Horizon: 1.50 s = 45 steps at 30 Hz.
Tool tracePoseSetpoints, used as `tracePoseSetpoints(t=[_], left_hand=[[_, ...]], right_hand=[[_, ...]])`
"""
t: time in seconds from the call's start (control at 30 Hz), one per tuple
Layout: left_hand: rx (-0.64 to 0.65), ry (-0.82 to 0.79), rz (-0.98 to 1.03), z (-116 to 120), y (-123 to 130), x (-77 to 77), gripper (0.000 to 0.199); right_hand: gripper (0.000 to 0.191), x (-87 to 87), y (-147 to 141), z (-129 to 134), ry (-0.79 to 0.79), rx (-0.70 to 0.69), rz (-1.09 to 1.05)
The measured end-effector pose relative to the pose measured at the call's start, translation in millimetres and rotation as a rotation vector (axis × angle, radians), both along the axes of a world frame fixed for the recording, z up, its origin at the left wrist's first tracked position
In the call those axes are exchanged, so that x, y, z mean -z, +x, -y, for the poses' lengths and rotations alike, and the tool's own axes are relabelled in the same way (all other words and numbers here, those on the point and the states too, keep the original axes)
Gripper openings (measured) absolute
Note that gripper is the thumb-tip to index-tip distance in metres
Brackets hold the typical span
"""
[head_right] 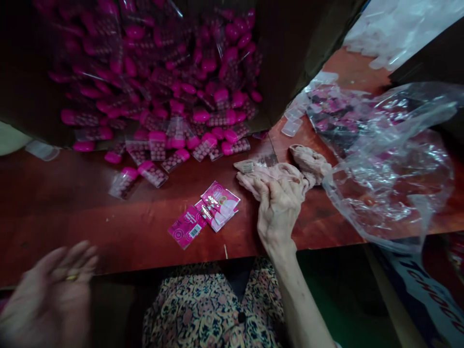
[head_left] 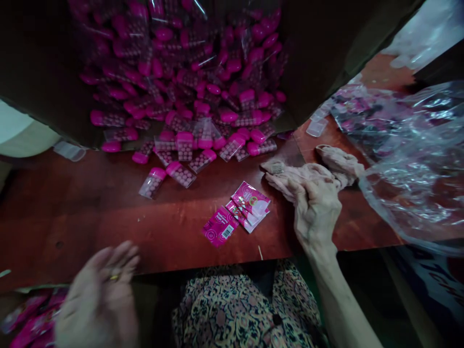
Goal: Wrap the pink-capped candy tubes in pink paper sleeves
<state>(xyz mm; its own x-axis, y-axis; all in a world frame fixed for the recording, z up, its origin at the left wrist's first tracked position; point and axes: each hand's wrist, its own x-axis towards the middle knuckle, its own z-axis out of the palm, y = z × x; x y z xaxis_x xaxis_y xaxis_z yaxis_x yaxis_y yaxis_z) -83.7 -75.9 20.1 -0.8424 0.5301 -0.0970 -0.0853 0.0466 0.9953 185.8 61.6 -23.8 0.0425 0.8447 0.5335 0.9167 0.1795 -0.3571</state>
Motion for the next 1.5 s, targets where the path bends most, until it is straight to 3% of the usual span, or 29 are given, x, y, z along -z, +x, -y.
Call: tracePoseSetpoints(t=[0.03,0.1,0.13,0.2,0.3,0.43,0.53,0.6,0.77,0.8,0.87,0.97,1.07,1.13,1.23,1.3,1.4,1.5], left_hand=[[-0.001,-0.025,0.041,-12,13,4.1,0.013],[0.081,-0.061,0.019,-29,39,9.9,0.009],[0.135,-0.055,0.018,-35,50,11.6,0.009],[0.225,-0.042,-0.011,-40,64,13.1,0.01],[0.281,-0.051,-0.075,-39,71,12.6,0.01],[0.315,-0.109,-0.139,-33,66,12.6,0.011],[0.315,-0.123,-0.156,-29,61,14.3,0.011],[0.322,-0.119,-0.153,-27,59,15.6,0.01],[0.342,-0.09,-0.035,-26,57,20.6,0.009],[0.351,-0.09,-0.019,-27,57,21.8,0.009],[0.368,-0.091,-0.003,-28,56,24.4,0.011],[0.379,-0.08,0.015,-28,54,28.3,0.012],[0.359,-0.058,0.057,-28,49,30.8,0.009],[0.35,-0.049,0.123,-29,47,30.1,0.008],[0.391,-0.033,0.228,-31,48,25.0,0.013],[0.506,-0.026,0.299,-33,52,20.4,0.023],[0.74,-0.049,0.419,-33,61,15.1,0.028],[0.795,-0.051,0.41,-36,70,13.5,0.013]], right_hand=[[0.026,-5.0,-9,8,0.033,0.024,-0.027],[0.033,-13.7,-33,30,0.037,-0.008,-0.041],[0.032,-16.2,-46,42,0.042,-0.08,-0.058],[0.024,-15.9,-69,64,-0.098,-0.287,-0.093],[0.019,-5.2,-88,84,-0.222,-0.394,-0.071],[0.035,10.2,-83,94,-0.144,-0.466,0.04],[0.027,14.6,-74,100,-0.066,-0.534,0.015],[0.018,11.6,-69,102,-0.047,-0.564,-0.094],[0.014,-12.1,-61,88,-0.164,-0.554,-0.401],[0.01,-15.1,-60,85,-0.182,-0.562,-0.372],[0.02,-14.7,-60,82,-0.183,-0.615,-0.231],[0.021,-1.8,-64,88,-0.122,-0.725,-0.068],[0.023,4.9,-64,97,-0.094,-0.768,-0.227],[0.019,-2.2,-62,97,-0.221,-0.723,-0.468],[0.023,-21.4,-58,90,-0.675,-0.544,-0.85],[0.03,-29.8,-59,85,-0.904,-0.474,-1.043],[0.033,-30.8,-65,84,-1.006,-0.423,-1.198],[0.025,-26.9,-71,85,-0.974,-0.397,-1.277]])
